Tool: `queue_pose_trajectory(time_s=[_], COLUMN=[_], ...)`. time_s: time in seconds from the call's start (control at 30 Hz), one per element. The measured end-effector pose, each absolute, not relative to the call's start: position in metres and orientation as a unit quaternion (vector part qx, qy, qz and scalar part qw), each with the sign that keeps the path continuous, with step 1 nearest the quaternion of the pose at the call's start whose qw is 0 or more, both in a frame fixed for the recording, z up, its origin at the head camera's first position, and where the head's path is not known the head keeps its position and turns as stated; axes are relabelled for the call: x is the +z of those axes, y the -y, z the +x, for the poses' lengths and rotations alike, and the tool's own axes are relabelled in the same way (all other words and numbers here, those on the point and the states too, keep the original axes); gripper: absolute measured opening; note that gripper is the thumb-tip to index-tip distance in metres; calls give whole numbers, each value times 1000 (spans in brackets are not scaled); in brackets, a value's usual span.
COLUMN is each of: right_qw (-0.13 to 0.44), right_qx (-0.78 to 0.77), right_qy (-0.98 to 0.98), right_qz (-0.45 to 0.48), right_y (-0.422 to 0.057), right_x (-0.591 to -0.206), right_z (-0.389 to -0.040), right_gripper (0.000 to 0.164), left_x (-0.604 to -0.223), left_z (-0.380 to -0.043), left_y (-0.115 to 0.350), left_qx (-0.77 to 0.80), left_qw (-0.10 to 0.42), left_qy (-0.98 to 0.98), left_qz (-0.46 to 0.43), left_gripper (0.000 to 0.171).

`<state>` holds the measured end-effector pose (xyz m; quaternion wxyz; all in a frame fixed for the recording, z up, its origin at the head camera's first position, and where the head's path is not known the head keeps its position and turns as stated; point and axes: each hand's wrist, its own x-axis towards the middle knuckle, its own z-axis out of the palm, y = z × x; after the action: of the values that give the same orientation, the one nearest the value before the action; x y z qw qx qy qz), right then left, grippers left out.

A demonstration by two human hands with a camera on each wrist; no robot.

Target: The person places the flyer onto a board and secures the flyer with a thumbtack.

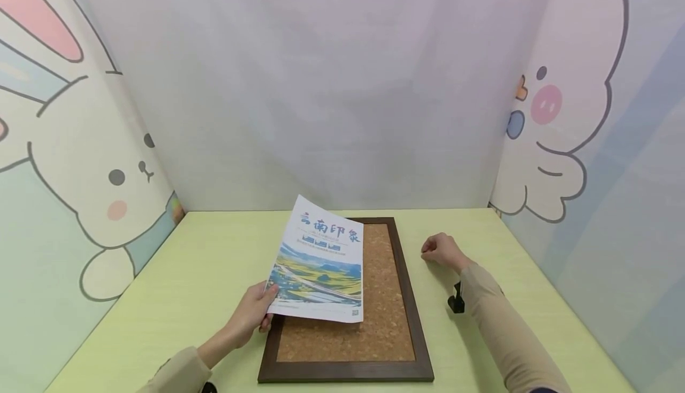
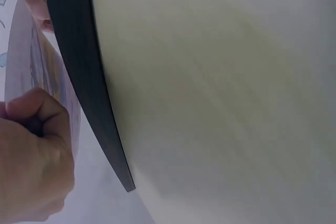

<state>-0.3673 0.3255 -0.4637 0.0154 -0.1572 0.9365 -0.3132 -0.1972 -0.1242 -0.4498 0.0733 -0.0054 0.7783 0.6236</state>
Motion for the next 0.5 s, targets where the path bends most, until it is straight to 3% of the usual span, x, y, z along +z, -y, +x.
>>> queue_pose_trajectory(time_s=[0.5], right_qw=[33], right_qx=[-321], right_qy=[-933], right_qz=[-156], right_y=[-328], right_x=[-463], right_z=[-370], right_gripper=[11], left_x=[-448], left_z=[-196], left_y=[95], left_qx=[648], left_qw=[139], left_qy=[-749], left_qz=[14], left_gripper=[38])
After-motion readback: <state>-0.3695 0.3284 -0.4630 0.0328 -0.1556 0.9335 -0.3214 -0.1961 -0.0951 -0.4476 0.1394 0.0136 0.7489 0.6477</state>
